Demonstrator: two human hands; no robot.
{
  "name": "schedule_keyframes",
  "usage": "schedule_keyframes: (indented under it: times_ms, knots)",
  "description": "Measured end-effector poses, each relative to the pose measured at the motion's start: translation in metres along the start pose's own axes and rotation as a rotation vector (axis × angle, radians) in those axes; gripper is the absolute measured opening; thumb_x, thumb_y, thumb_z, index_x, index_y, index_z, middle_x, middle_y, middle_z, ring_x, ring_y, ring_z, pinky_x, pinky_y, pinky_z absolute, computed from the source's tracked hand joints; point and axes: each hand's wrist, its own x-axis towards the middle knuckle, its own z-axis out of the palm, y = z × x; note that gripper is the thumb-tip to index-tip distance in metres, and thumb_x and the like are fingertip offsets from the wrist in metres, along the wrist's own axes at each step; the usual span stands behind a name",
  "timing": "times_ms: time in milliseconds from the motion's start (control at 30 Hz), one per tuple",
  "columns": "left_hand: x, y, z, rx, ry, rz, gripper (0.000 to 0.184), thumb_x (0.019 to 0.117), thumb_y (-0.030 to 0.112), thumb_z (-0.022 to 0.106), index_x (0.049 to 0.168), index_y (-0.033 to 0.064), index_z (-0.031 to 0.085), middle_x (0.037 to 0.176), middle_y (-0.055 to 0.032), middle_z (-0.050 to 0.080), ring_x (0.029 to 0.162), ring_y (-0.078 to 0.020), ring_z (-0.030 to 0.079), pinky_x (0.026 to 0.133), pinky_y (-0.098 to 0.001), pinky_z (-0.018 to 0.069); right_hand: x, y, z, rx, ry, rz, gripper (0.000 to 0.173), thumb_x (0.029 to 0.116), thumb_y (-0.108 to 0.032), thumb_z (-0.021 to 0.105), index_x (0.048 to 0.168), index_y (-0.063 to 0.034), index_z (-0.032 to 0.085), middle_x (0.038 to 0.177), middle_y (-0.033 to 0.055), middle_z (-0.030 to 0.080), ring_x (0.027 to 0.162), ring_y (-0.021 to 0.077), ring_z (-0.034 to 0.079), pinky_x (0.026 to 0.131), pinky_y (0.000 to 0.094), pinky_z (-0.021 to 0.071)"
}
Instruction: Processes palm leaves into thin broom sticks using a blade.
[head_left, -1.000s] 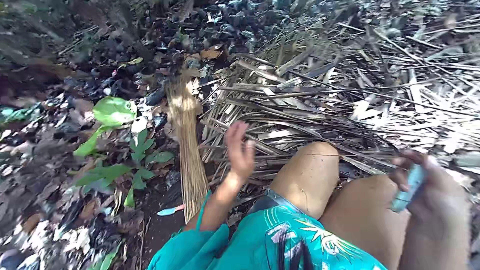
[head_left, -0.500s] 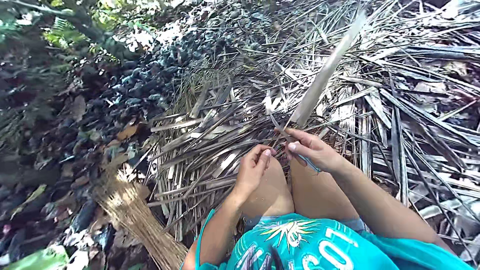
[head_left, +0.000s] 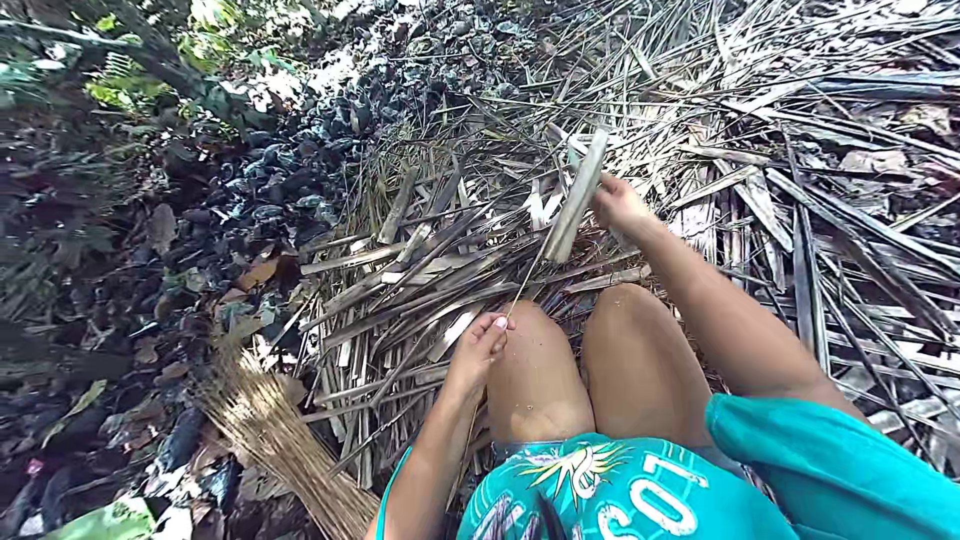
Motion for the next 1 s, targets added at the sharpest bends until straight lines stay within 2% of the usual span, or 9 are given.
schedule_keyframes:
  times_ms: [200,300,400,467,567,633,733,867,1000]
  knots:
    - [-0.01,-0.006,-0.004,-0.131,0.018,-0.083,0.027,0.107,0.004,0.037,0.095,0.0067,0.061,0.058,0.0118,0.042,0.046,0.0033,0.037,0.046,-0.0122,0.0337,0.042,0.004,0.011,0.527,0.148,0.285,0.027,0.1115,-0.023,0.037,0.122,-0.009,0.057,0.069,-0.0061,0.051,0.047,0.0014,0.044,0.044,0.0168,0.0403]
    - [-0.023,-0.011,-0.018,-0.189,0.048,-0.12,0.028,0.1074,0.006,0.034,0.096,0.0076,0.059,0.056,0.0118,0.041,0.045,0.0034,0.036,0.045,-0.0121,0.0344,0.065,0.03,0.008,0.907,0.176,0.416,0.036,0.1111,-0.033,0.028,0.099,-0.0133,0.056,0.057,-0.0107,0.043,0.041,-0.0009,0.038,0.039,0.0149,0.035]
    - [-0.043,-0.013,-0.033,-0.277,0.085,-0.11,0.03,0.1077,0.008,0.032,0.096,0.0084,0.06,0.056,0.0118,0.043,0.045,0.0038,0.038,0.045,-0.0117,0.0351,0.063,0.032,-0.017,0.829,0.215,0.407,0.041,0.1115,-0.035,0.025,0.103,-0.0135,0.059,0.057,-0.0119,0.041,0.042,-0.0007,0.036,0.042,0.0156,0.0341]
    - [-0.047,-0.013,-0.032,-0.341,0.072,-0.085,0.029,0.1077,0.008,0.033,0.096,0.009,0.06,0.057,0.0119,0.044,0.045,0.0037,0.039,0.046,-0.0117,0.0367,0.027,0.004,0.002,0.628,0.021,0.308,0.036,0.112,-0.029,0.031,0.121,-0.0101,0.061,0.059,-0.0107,0.046,0.044,-0.0007,0.04,0.043,0.0151,0.0373]
    - [-0.045,-0.007,-0.026,-0.415,0.012,-0.037,0.028,0.1068,0.011,0.036,0.095,0.0104,0.062,0.056,0.0125,0.045,0.046,0.0035,0.042,0.047,-0.0125,0.0387,-0.053,-0.025,0.049,0.46,-0.462,0.054,0.051,0.1047,-0.026,0.037,0.153,-0.0112,0.038,0.064,-0.0088,0.052,0.046,-0.0009,0.047,0.043,0.0151,0.0435]
    - [-0.044,-0.004,-0.024,-0.448,-0.038,-0.017,0.027,0.1061,0.012,0.04,0.094,0.0115,0.064,0.056,0.0128,0.045,0.046,0.0036,0.043,0.048,-0.0127,0.0394,-0.095,-0.032,0.073,0.462,-0.734,0.088,0.062,0.1014,-0.023,0.047,0.16,-0.0179,0.027,0.067,-0.0052,0.056,0.05,0.0013,0.051,0.047,0.0165,0.0458]
    - [-0.046,-0.004,-0.024,-0.475,-0.153,-0.001,0.022,0.1043,0.015,0.048,0.091,0.0161,0.066,0.057,0.0146,0.047,0.047,0.0045,0.044,0.048,-0.0125,0.0389,-0.119,-0.029,0.092,0.519,-0.986,0.203,0.041,0.1028,-0.02,0.049,0.144,-0.0156,0.046,0.068,-0.0087,0.053,0.05,-0.0029,0.048,0.047,0.0123,0.0415]
    - [-0.051,-0.008,-0.031,-0.601,-0.316,-0.051,0.011,0.1001,0.022,0.064,0.091,0.018,0.069,0.059,0.0155,0.05,0.049,0.0051,0.048,0.049,-0.0119,0.041,-0.113,-0.036,0.081,0.458,-0.979,0.134,0.021,0.1031,-0.019,0.048,0.116,-0.0101,0.062,0.063,-0.0108,0.049,0.048,-0.0053,0.045,0.046,0.0096,0.0382]
    - [-0.057,-0.012,-0.035,-0.568,-0.311,-0.027,0.01,0.0997,0.024,0.065,0.093,0.0181,0.069,0.06,0.0151,0.051,0.05,0.0051,0.048,0.05,-0.0121,0.0416,-0.106,-0.044,0.068,0.437,-0.915,0.106,0.025,0.1046,-0.016,0.046,0.124,-0.0084,0.06,0.065,-0.0074,0.05,0.048,-0.0037,0.044,0.045,0.0099,0.0364]
